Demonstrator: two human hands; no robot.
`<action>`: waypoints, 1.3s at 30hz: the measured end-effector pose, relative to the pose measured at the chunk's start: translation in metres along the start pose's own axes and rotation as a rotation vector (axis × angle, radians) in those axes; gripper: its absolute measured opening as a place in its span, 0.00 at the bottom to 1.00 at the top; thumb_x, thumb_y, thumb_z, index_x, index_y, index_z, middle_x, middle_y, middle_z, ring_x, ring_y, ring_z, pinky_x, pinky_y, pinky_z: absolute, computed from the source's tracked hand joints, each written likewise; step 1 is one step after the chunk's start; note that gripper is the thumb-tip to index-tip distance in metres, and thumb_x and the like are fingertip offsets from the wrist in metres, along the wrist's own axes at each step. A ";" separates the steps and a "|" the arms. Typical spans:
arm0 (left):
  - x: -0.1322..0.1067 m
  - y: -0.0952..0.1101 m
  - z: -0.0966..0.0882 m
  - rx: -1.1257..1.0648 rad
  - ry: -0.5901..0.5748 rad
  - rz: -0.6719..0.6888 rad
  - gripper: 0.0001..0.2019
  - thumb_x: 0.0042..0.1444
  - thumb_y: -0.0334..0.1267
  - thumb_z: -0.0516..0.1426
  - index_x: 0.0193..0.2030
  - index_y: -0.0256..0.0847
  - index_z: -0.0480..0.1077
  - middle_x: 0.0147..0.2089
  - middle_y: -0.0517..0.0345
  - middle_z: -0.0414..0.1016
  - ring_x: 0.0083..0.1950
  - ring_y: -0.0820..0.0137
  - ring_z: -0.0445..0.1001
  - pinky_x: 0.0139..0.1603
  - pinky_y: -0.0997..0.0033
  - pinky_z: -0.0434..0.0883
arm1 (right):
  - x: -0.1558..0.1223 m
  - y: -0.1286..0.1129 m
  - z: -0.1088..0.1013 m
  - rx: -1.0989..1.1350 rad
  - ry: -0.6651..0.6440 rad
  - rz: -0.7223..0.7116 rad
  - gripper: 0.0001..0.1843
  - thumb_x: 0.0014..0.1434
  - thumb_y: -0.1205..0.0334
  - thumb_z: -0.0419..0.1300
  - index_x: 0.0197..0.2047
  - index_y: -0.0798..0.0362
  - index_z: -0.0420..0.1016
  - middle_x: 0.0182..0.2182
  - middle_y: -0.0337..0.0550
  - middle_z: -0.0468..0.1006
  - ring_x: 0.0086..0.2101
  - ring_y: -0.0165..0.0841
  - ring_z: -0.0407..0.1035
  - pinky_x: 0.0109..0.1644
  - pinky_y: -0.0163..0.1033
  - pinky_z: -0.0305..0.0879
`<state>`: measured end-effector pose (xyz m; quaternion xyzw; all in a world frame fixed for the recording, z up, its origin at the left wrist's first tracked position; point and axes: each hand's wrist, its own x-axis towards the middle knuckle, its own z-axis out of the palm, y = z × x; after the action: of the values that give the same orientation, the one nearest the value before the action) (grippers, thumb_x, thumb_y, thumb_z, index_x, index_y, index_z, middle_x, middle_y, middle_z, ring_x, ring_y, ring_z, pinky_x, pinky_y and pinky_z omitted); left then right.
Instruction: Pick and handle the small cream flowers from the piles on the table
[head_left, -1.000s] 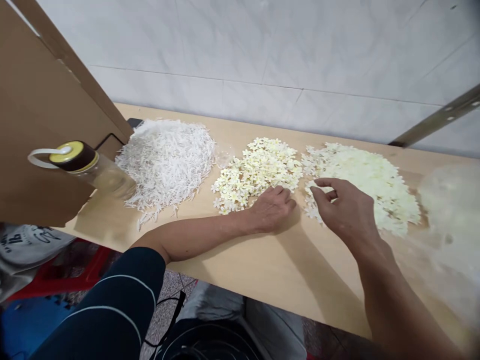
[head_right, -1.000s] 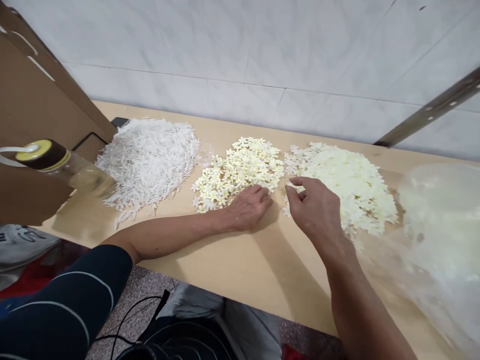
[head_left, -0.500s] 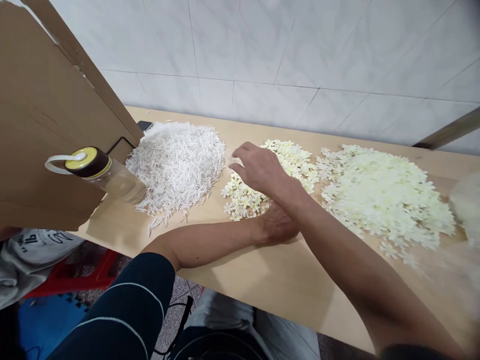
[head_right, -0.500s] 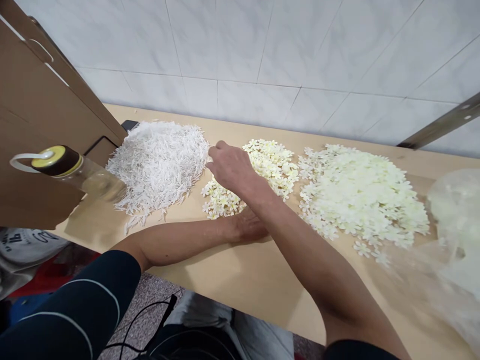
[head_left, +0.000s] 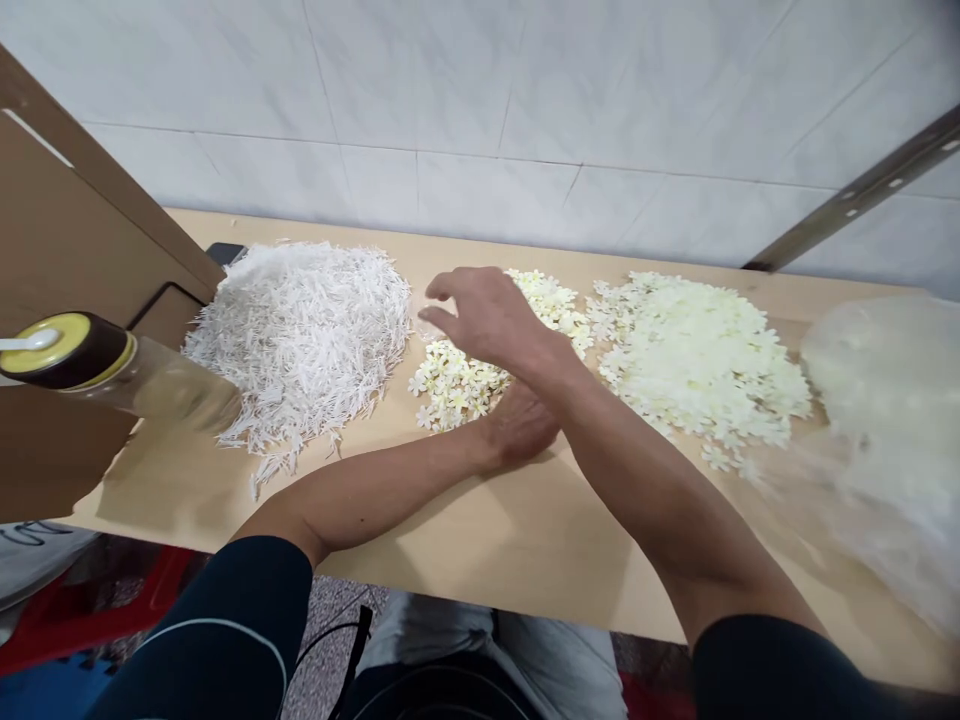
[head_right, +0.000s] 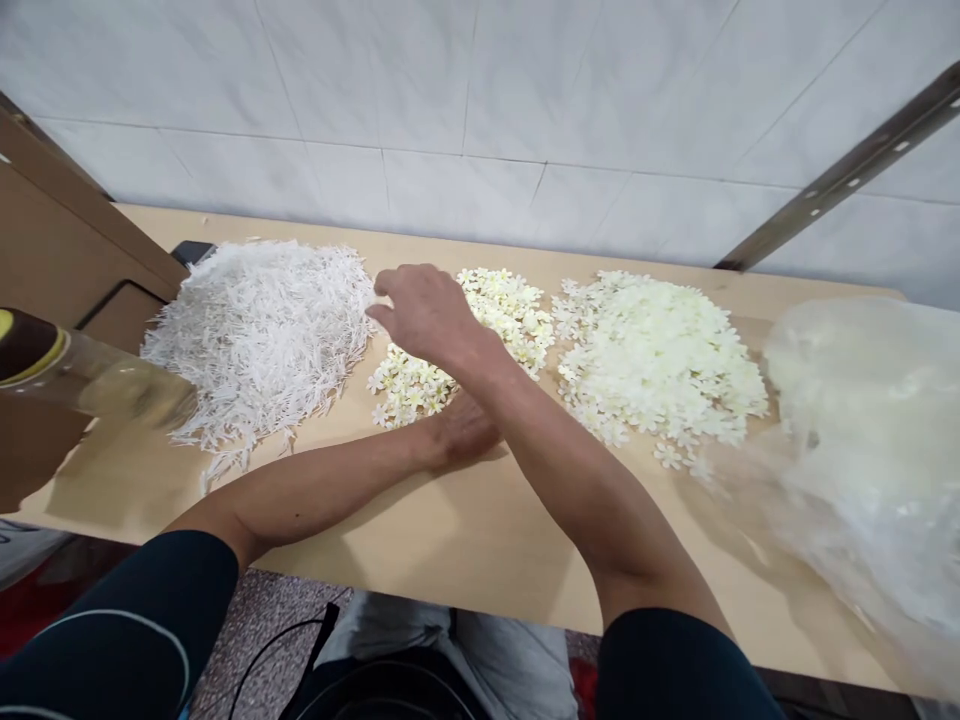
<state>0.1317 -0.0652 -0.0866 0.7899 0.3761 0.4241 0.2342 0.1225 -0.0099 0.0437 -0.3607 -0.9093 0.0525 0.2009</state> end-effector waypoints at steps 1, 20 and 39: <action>0.002 0.000 -0.004 0.097 -0.026 0.037 0.11 0.71 0.33 0.49 0.49 0.39 0.74 0.50 0.44 0.77 0.55 0.54 0.73 0.56 0.54 0.71 | -0.007 0.009 -0.008 0.068 0.081 0.043 0.12 0.69 0.54 0.64 0.45 0.53 0.82 0.41 0.47 0.85 0.41 0.41 0.75 0.49 0.47 0.69; 0.016 0.001 -0.005 0.706 -0.187 0.003 0.13 0.72 0.39 0.52 0.54 0.42 0.77 0.46 0.45 0.74 0.48 0.57 0.74 0.46 0.59 0.72 | -0.179 0.125 -0.009 0.878 0.421 0.720 0.16 0.62 0.48 0.69 0.38 0.53 0.81 0.31 0.44 0.81 0.18 0.24 0.62 0.16 0.33 0.60; 0.017 -0.002 -0.019 -0.581 0.139 -0.452 0.15 0.60 0.47 0.66 0.45 0.37 0.76 0.34 0.54 0.82 0.33 0.69 0.82 0.38 0.69 0.81 | -0.192 0.094 0.012 0.993 0.302 0.715 0.24 0.60 0.41 0.69 0.48 0.52 0.78 0.24 0.37 0.76 0.18 0.29 0.69 0.19 0.34 0.64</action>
<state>0.1211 -0.0493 -0.0694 0.5567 0.4199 0.5034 0.5103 0.3043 -0.0706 -0.0525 -0.5095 -0.5613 0.4810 0.4405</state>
